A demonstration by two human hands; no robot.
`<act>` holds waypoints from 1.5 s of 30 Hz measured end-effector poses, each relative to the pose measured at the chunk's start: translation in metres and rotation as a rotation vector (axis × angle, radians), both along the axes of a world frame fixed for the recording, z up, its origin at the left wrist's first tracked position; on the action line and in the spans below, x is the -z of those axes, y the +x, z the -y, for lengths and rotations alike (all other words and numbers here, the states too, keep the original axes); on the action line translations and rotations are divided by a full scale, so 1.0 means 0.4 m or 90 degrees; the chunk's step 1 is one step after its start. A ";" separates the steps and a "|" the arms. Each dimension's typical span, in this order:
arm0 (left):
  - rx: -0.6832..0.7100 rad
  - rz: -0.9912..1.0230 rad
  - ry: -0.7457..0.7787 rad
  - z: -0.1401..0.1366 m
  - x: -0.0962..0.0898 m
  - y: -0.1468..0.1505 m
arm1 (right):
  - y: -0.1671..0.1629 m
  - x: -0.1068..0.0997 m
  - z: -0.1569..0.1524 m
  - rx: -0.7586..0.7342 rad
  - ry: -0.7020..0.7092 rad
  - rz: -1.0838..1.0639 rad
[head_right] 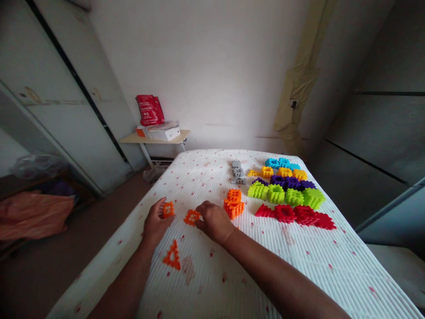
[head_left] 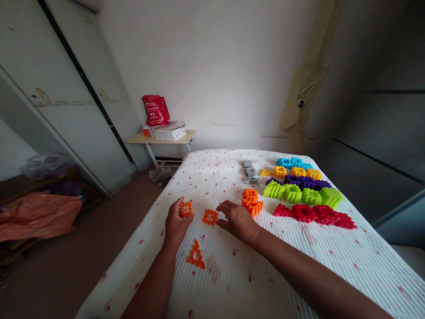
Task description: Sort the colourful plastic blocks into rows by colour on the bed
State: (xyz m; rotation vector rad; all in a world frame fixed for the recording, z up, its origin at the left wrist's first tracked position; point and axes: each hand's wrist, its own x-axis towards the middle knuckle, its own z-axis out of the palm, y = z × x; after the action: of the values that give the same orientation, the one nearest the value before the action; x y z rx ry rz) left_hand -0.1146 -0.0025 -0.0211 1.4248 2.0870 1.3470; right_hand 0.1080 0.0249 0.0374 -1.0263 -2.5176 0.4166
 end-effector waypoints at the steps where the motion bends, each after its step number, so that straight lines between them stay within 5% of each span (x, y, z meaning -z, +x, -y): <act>1: -0.005 -0.027 0.003 0.001 -0.003 0.002 | -0.026 0.010 -0.007 0.003 -0.011 0.049; 9: 0.004 -0.087 -0.009 0.001 -0.006 0.010 | -0.120 0.064 -0.039 0.031 -0.037 0.177; 17: -0.007 -0.062 0.029 -0.005 0.006 0.010 | -0.053 0.008 -0.057 -0.005 -0.111 -0.047; 23: -0.022 -0.072 0.012 -0.008 0.015 0.009 | -0.058 0.000 -0.068 -0.018 -0.530 -0.265; 26: -0.023 -0.074 0.005 -0.009 0.016 0.007 | -0.078 0.024 -0.075 0.019 -0.612 -0.220; 29: -0.016 -0.074 -0.004 -0.009 0.015 0.005 | -0.089 0.043 -0.086 0.028 -0.506 -0.039; 33: -0.015 -0.076 -0.009 -0.008 0.012 0.006 | -0.087 0.041 -0.095 0.081 -0.107 0.138; 35: -0.016 -0.079 -0.009 -0.007 0.012 0.006 | -0.085 0.035 -0.091 0.086 -0.010 0.181; 45: -0.016 -0.073 -0.022 -0.006 0.008 0.005 | -0.118 0.035 -0.049 0.017 -0.044 0.252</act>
State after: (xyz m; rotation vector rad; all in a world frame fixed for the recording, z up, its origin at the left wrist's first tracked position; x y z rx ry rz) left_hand -0.1126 -0.0001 -0.0245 1.4995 2.1966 1.2584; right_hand 0.0608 0.0445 0.0234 -1.2728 -2.8466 0.3201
